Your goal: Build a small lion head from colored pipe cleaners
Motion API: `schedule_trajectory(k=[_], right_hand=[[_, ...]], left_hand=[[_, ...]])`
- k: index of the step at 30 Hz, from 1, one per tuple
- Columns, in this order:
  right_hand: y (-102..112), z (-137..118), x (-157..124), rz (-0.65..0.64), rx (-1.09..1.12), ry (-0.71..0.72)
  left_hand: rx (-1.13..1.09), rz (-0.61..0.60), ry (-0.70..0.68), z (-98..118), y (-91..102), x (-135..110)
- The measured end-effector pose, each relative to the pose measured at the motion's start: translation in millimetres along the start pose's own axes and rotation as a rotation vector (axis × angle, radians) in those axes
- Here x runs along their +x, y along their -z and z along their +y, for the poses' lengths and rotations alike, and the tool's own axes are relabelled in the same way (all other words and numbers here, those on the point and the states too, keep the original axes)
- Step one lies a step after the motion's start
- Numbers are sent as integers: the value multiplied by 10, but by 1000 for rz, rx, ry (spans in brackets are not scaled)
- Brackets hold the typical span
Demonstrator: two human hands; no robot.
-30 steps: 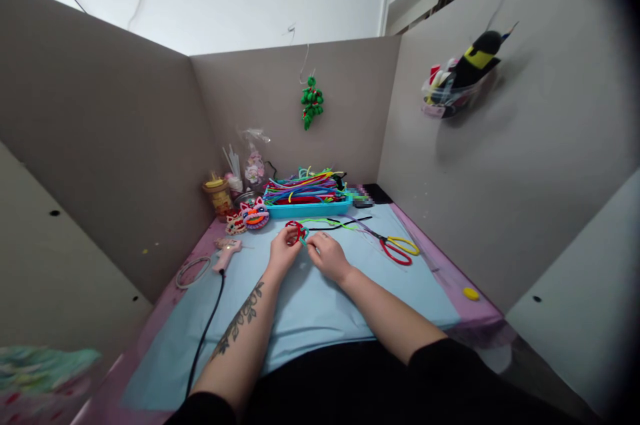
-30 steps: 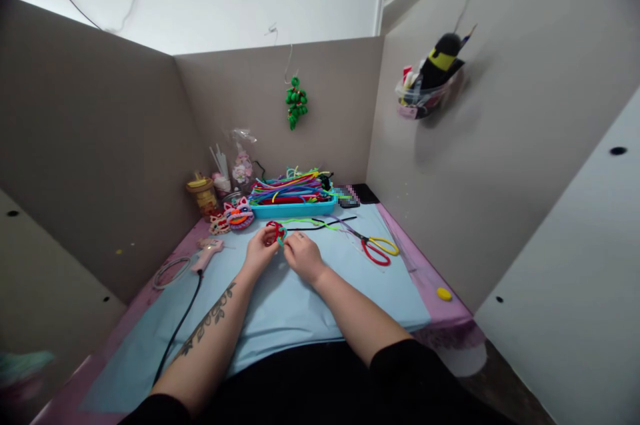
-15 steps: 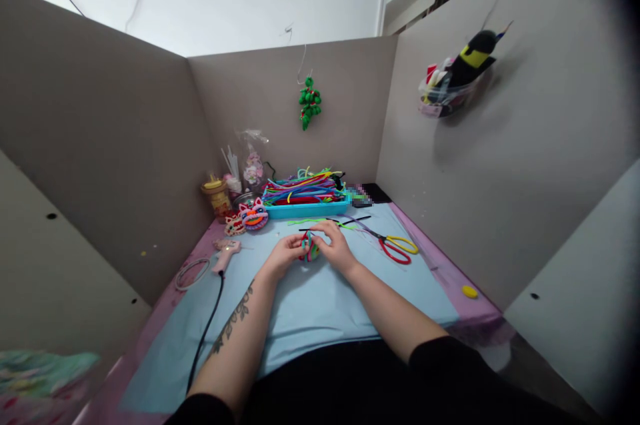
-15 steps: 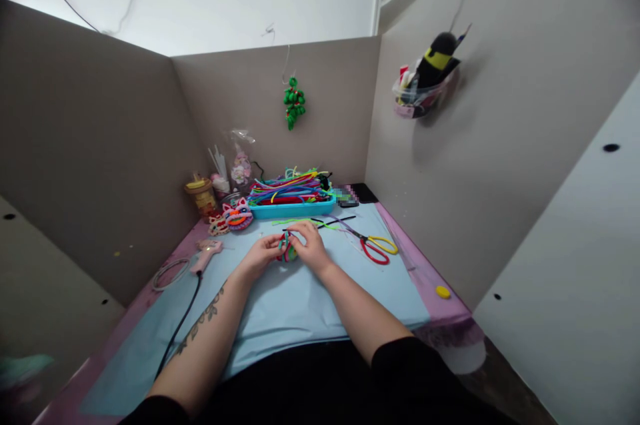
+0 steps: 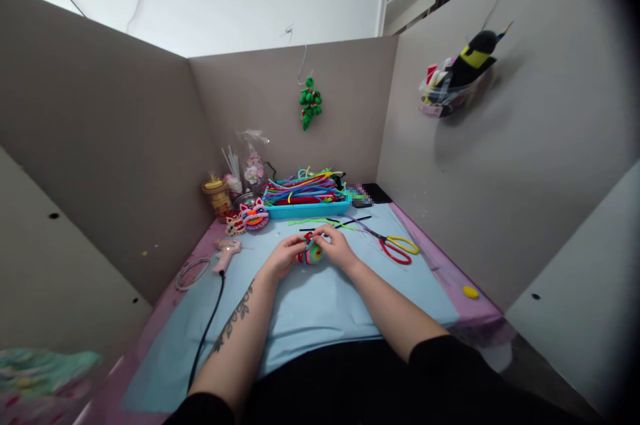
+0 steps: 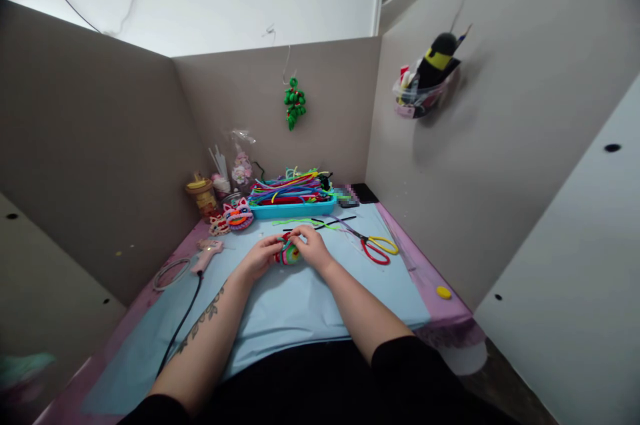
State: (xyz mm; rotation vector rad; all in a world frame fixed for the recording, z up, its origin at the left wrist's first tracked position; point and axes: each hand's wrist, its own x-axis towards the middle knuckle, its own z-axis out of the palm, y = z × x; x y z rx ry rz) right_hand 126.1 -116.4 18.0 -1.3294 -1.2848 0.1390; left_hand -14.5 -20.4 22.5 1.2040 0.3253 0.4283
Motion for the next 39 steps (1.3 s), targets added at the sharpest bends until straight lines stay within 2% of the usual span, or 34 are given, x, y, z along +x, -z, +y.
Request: schedule_trajectory(k=[5, 9, 14, 17, 19, 23, 28, 33, 39], right_hand=[[11, -1, 19, -65, 109, -117], [6, 11, 17, -59, 153, -173], [8, 29, 9, -41, 51, -138], [10, 51, 9, -21, -17, -145], [1, 75, 10, -40, 55, -216], [-44, 101, 5, -99, 351, -353], [-75, 16, -14, -170, 697, -605], [-33, -36, -21, -248, 769, -674], [-5, 64, -17, -280, 753, -708]], left_hand=[[1, -17, 17, -3, -7, -13], [23, 33, -10, -20, 10, 12], [104, 165, -178, -47, 40, 65], [112, 189, -258, -51, 50, 77], [97, 178, -249, -46, 52, 74], [88, 137, -220, -38, 58, 66], [146, 97, -257, -73, 96, 87], [200, 84, -280, -93, 118, 102], [236, 73, -280, -65, 98, 79]])
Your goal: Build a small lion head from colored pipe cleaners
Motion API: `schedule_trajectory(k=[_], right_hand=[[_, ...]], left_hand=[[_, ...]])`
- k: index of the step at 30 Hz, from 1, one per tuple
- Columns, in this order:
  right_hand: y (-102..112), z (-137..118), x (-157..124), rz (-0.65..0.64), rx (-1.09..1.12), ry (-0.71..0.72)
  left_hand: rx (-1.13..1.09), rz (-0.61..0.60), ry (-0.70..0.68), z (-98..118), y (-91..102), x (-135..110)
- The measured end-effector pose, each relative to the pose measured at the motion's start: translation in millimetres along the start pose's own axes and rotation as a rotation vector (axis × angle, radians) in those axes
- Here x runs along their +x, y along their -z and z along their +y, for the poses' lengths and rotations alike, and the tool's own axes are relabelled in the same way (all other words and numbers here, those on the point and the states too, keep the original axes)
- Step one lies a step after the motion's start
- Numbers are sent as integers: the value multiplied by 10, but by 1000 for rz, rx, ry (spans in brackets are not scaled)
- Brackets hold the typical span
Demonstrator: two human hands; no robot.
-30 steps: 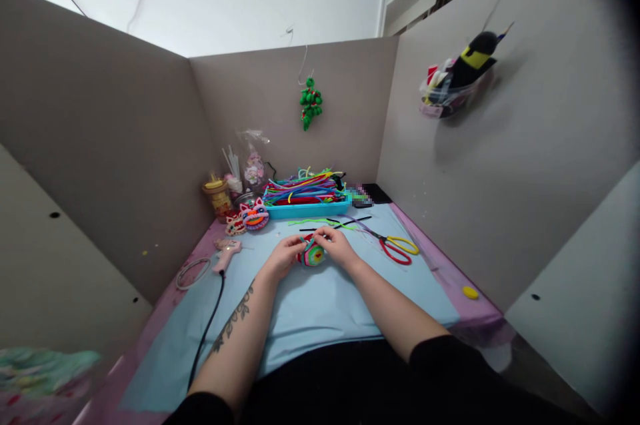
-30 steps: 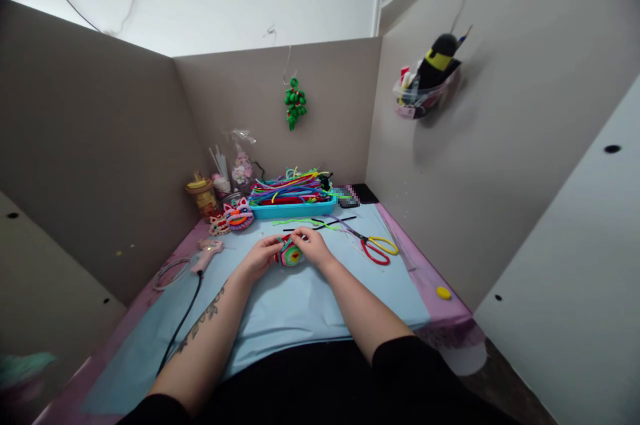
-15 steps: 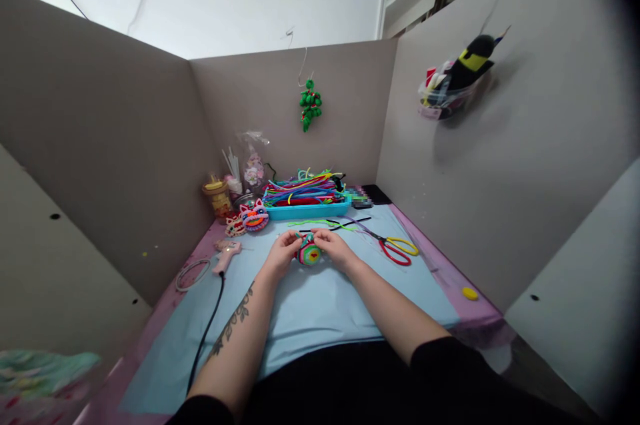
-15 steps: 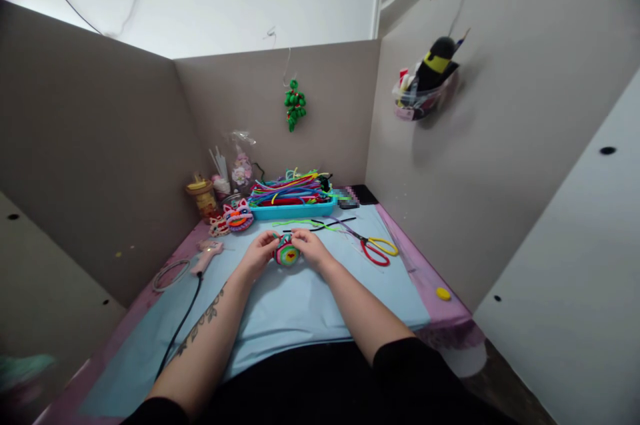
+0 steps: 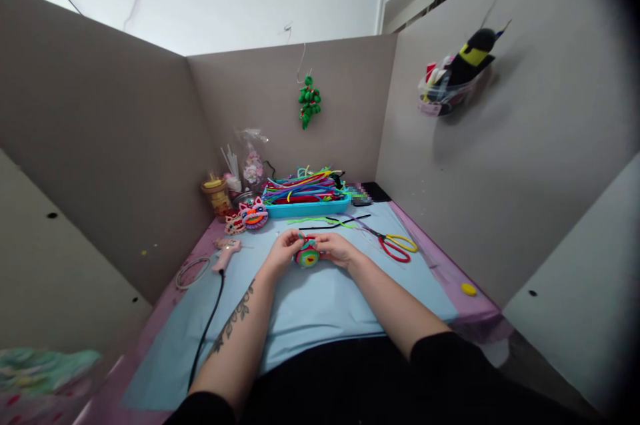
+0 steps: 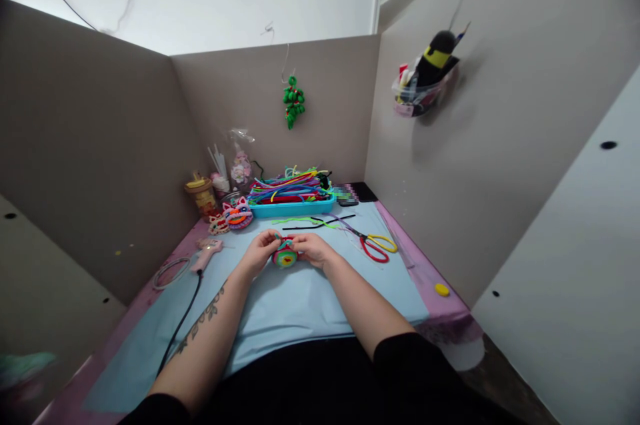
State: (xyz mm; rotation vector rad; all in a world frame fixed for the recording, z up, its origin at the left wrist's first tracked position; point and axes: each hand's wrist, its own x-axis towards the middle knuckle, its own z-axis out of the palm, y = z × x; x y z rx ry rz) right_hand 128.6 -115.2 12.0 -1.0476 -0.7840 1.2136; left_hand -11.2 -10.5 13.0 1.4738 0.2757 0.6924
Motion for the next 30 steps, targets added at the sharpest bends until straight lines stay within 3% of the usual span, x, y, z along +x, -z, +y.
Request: schedule_trajectory(k=[10, 23, 25, 30], right_hand=[[-15, -6, -15, 6, 50, -90], [-123, -2, -15, 133, 178, -11], [-116, -17, -29, 101, 203, -40], [-92, -86, -93, -122, 164, -136]], left_hand=[[45, -4, -31, 3, -2, -5], [70, 37, -49, 94, -55, -36], [50, 33, -51, 83, -47, -34], [74, 11, -57, 83, -19, -36]])
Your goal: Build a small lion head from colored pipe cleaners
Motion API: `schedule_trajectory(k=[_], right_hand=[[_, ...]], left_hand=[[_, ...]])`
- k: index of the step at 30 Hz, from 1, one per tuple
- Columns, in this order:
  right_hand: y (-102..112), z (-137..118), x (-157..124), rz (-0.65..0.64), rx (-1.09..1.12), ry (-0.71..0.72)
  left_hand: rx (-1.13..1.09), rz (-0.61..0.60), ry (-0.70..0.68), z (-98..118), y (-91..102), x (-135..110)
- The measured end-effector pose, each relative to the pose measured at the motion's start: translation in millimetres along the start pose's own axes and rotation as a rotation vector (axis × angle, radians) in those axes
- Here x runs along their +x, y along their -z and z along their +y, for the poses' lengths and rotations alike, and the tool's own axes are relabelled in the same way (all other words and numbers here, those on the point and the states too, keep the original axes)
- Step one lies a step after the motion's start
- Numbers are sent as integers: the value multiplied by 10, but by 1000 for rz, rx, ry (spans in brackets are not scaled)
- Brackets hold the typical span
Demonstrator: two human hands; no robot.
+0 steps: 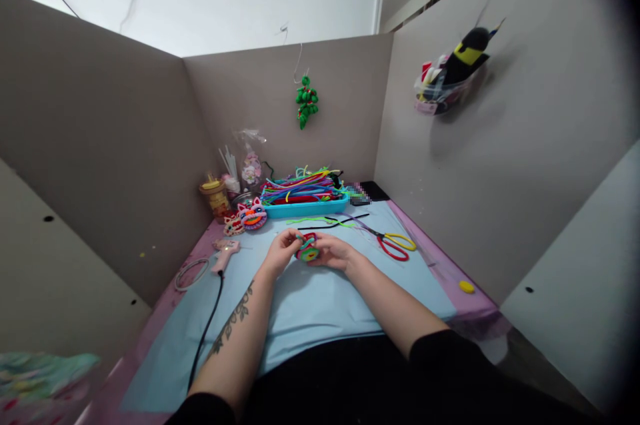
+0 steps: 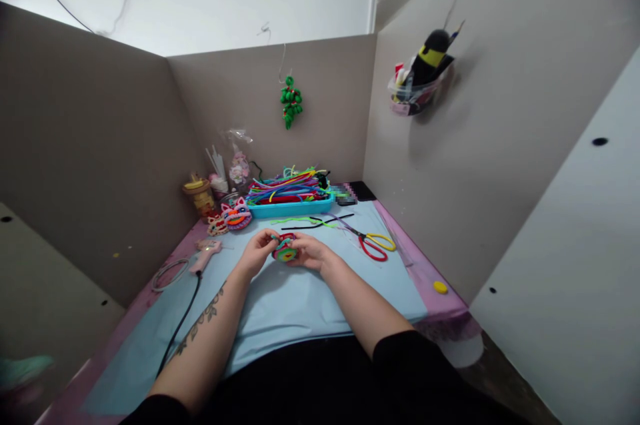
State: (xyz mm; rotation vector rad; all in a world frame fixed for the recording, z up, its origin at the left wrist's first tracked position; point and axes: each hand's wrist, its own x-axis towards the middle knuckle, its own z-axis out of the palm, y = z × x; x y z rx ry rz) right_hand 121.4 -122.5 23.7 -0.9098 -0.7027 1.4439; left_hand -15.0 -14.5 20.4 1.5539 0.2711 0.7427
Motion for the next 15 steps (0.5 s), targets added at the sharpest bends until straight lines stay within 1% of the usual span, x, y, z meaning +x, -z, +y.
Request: schedule_trajectory(k=[2, 6, 8, 13, 15], right_hand=[[-5, -10, -12, 31, -35, -5], [-2, 15, 26, 188, -101, 57], [17, 41, 65, 247, -106, 85], [73, 104, 146, 351, -59, 119], [76, 112, 150, 345, -23, 125]], left_hand=[[20, -14, 0, 9, 9, 0], [40, -33, -13, 16, 17, 3], [35, -40, -12, 9, 19, 3], [38, -42, 2, -10, 24, 3], [54, -46, -7, -11, 25, 3]])
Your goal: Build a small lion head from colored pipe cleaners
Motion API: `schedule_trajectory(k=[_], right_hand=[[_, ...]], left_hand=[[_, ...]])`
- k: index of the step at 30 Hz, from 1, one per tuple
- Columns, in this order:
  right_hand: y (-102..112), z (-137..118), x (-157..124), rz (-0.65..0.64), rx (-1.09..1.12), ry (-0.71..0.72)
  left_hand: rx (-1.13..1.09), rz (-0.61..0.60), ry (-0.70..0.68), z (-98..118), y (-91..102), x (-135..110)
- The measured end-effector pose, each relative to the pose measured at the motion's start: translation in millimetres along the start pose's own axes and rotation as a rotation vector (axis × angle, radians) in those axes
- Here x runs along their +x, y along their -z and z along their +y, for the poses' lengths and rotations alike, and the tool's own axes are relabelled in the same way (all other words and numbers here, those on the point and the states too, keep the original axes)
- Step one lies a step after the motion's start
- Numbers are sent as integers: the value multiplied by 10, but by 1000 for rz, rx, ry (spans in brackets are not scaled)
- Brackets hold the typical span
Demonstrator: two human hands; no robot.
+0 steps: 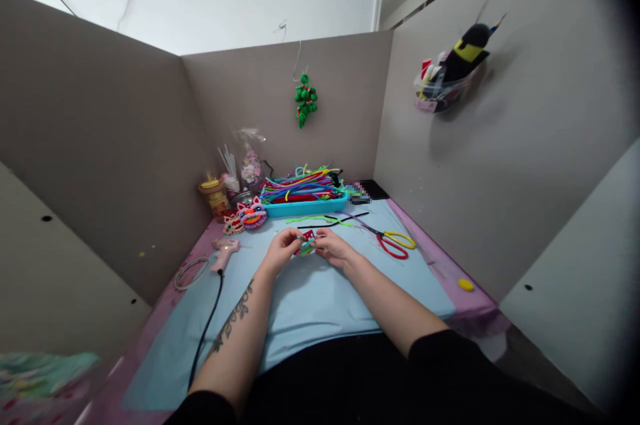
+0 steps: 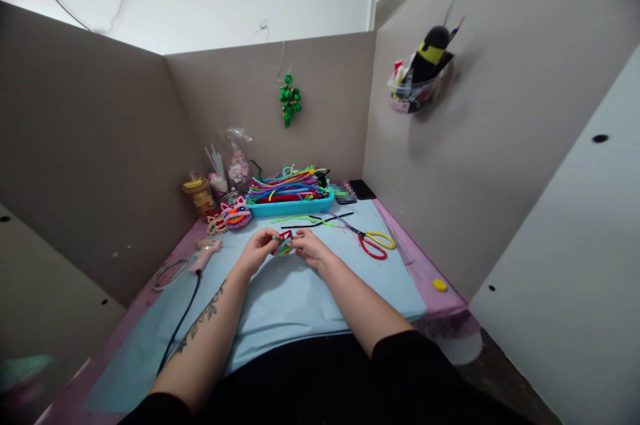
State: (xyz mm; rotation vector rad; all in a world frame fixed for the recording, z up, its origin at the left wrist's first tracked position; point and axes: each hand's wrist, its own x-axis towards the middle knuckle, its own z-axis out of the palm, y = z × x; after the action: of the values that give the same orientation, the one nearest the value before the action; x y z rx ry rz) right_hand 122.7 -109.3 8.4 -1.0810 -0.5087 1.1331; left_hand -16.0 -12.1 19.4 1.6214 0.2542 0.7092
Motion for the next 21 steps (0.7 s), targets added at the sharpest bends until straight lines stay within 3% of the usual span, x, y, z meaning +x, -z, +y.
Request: schedule_trajectory(k=[4, 8, 13, 18, 21], right_hand=[[-5, -30, -35, -165, 0, -41], [-6, -62, -66, -229, -6, -70], [-12, -50, -61, -237, 7, -84], [-35, -11, -35, -167, 6, -47], [-50, 3, -34, -156, -11, -28]], left_hand=[[18, -2, -20, 3, 1, 2], [24, 8, -18, -1, 2, 4], [48, 30, -21, -19, -4, 12], [130, 175, -90, -31, -19, 29], [194, 195, -96, -15, -24, 28]])
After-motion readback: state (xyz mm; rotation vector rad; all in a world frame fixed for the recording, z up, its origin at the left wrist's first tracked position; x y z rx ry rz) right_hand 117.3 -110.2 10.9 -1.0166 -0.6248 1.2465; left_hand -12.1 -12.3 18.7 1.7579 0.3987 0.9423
